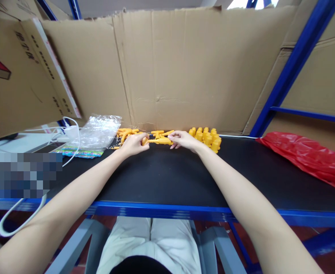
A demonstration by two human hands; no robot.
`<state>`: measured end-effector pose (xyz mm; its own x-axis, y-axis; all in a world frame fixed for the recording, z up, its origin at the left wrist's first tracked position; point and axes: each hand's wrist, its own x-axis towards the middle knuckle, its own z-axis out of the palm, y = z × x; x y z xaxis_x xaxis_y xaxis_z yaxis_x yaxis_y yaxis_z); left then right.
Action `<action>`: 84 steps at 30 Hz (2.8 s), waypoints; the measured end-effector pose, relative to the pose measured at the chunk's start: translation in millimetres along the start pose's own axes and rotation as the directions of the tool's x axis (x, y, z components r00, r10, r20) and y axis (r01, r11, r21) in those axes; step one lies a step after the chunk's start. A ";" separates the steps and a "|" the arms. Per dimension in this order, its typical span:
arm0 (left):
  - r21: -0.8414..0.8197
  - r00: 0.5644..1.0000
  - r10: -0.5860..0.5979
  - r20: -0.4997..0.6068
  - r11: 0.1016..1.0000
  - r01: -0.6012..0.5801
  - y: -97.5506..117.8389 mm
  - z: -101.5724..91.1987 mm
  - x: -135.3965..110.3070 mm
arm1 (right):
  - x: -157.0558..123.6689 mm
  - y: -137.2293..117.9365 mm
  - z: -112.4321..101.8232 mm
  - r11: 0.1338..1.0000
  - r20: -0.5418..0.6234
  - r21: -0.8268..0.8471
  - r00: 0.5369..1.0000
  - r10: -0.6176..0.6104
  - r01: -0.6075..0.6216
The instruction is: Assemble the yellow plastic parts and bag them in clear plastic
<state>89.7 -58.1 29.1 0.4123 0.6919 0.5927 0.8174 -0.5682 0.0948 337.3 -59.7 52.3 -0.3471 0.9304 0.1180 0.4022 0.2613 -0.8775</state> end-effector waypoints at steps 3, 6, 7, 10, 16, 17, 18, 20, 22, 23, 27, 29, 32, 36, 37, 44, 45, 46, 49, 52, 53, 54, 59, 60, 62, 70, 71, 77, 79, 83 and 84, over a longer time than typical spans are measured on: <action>-0.002 1.000 -0.012 0.000 1.000 0.012 -0.1 -0.7 0.1 | 0.8 2.1 -2.1 0.999 0.038 0.035 0.998 -0.043 0.042; 0.002 1.000 -0.023 0.009 1.000 0.023 -0.6 -1.8 0.1 | 3.6 6.0 -3.4 0.994 0.044 0.057 0.995 -0.092 0.090; 0.004 1.000 -0.026 0.010 1.000 0.026 -0.7 -2.0 0.1 | 4.4 6.9 -3.1 0.994 0.040 0.061 0.995 -0.096 0.093; 0.006 0.999 -0.033 0.003 0.999 0.033 -0.6 -2.3 -0.1 | 5.3 7.2 -0.9 0.996 0.034 0.060 0.997 -0.073 0.071; 0.005 1.000 -0.027 -0.010 1.000 0.027 0.5 -2.6 0.1 | 5.4 6.2 3.7 0.998 0.047 0.049 0.998 -0.029 0.027; 0.007 1.000 -0.030 -0.007 1.000 0.030 0.5 -2.8 0.2 | 5.4 6.1 4.0 0.998 0.047 0.054 0.998 -0.029 0.026; 0.008 0.999 -0.033 -0.005 0.999 0.033 0.5 -3.0 0.2 | 5.3 5.9 4.0 0.998 0.045 0.058 0.999 -0.028 0.025; 0.008 0.999 -0.038 -0.002 0.999 0.038 0.3 -3.3 0.3 | 4.3 4.6 3.6 0.998 0.049 0.063 0.999 -0.024 0.020; 0.008 0.999 -0.038 -0.005 0.999 0.038 0.1 -3.3 0.4 | 2.6 2.9 2.3 0.998 0.062 0.059 0.998 -0.018 0.014; 0.008 0.999 -0.037 -0.007 0.999 0.037 0.0 -3.2 0.4 | 1.6 2.3 1.5 0.998 0.073 0.053 0.997 -0.018 0.014; 0.010 0.999 -0.040 -0.009 0.999 0.040 -0.4 -2.6 0.3 | -0.6 3.8 -1.3 0.998 0.121 0.053 0.992 -0.046 0.040; 0.013 0.999 -0.042 -0.012 0.999 0.042 -0.2 -2.6 0.2 | 0.0 6.2 -1.7 0.996 0.128 0.073 0.990 -0.064 0.055; 0.020 0.999 -0.048 -0.013 0.999 0.048 0.3 -2.8 0.1 | 1.6 8.0 -1.0 0.996 0.131 0.078 0.989 -0.064 0.054; 0.031 0.999 -0.044 -0.018 0.999 0.045 1.4 -3.6 0.0 | 2.2 5.0 0.9 0.997 0.116 0.064 0.992 -0.046 0.039; 0.033 0.999 -0.043 -0.018 0.998 0.044 1.8 -3.8 -0.1 | 2.1 4.0 1.4 0.997 0.112 0.063 0.993 -0.042 0.035; 0.037 0.999 -0.048 -0.004 0.998 0.048 4.5 -5.6 -0.2 | 0.2 0.9 5.2 0.997 0.087 0.072 0.996 0.014 -0.020; 0.042 0.999 -0.048 -0.003 0.998 0.048 4.4 -5.6 -0.1 | -0.2 0.5 5.9 0.997 0.082 0.065 0.996 0.023 -0.029; 0.045 0.999 -0.046 -0.002 0.998 0.046 4.2 -5.4 -0.1 | -0.7 0.1 6.5 0.998 0.078 0.054 0.996 0.033 -0.037; 0.051 0.999 -0.042 -0.012 0.998 0.042 3.0 -4.4 0.1 | -2.1 -1.4 7.7 0.999 0.066 -0.003 0.997 0.040 -0.040; 0.063 0.999 -0.044 -0.009 0.997 0.045 1.9 -3.0 0.3 | -2.3 -1.0 7.8 0.999 0.037 -0.042 0.999 -0.019 0.020; 0.067 0.999 -0.042 -0.006 0.997 0.042 1.7 -2.6 0.3 | -2.0 -0.3 7.8 0.998 0.027 -0.038 0.998 -0.049 0.050; 0.070 0.999 -0.038 -0.001 0.997 0.038 1.6 -2.4 0.3 | -1.5 0.7 7.8 0.997 0.019 -0.030 0.997 -0.076 0.077; 0.079 0.999 -0.043 0.006 0.996 0.043 2.5 -3.2 0.2 | 1.2 5.3 8.6 0.994 0.014 -0.003 0.994 -0.107 0.107; 0.079 0.999 -0.044 0.007 0.996 0.043 2.7 -3.5 0.2 | 1.5 5.8 8.7 0.995 0.013 0.000 0.995 -0.101 0.101; 0.079 0.999 -0.042 0.010 0.996 0.041 3.1 -4.0 0.2 | 1.8 6.6 8.9 0.996 0.012 0.003 0.996 -0.091 0.091; 0.061 1.000 -0.025 0.016 0.998 0.024 2.2 -2.5 -0.3 | 2.2 8.5 9.6 0.998 0.008 0.014 0.998 -0.068 0.068; 0.061 0.999 -0.027 0.020 0.998 0.026 2.3 -2.7 -0.2 | 2.9 9.0 10.2 0.998 0.008 0.019 0.998 -0.065 0.065; 0.015 0.997 -0.037 0.072 0.999 0.036 0.5 -7.6 2.0 | 9.0 13.0 11.6 0.977 -0.217 -0.018 0.953 -0.212 0.213; 0.021 0.995 -0.068 0.070 0.998 0.066 -5.5 -7.6 2.8 | 9.8 13.3 10.3 0.939 -0.310 -0.182 0.890 -0.335 0.290; 0.147 0.979 -0.161 0.126 0.979 0.142 -23.8 -2.5 1.9 | 10.6 12.5 13.6 0.797 -0.311 -0.515 0.798 -0.516 0.315; 0.183 0.968 -0.190 0.167 0.970 0.159 -27.7 -0.9 1.1 | 11.5 11.8 16.7 0.752 -0.288 -0.587 0.791 -0.540 0.299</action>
<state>67.1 -41.9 27.9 0.3111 0.8516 0.4220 0.9320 -0.3603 0.0400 324.0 -50.2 35.5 -0.2477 0.6692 0.7006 0.6958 0.6261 -0.3520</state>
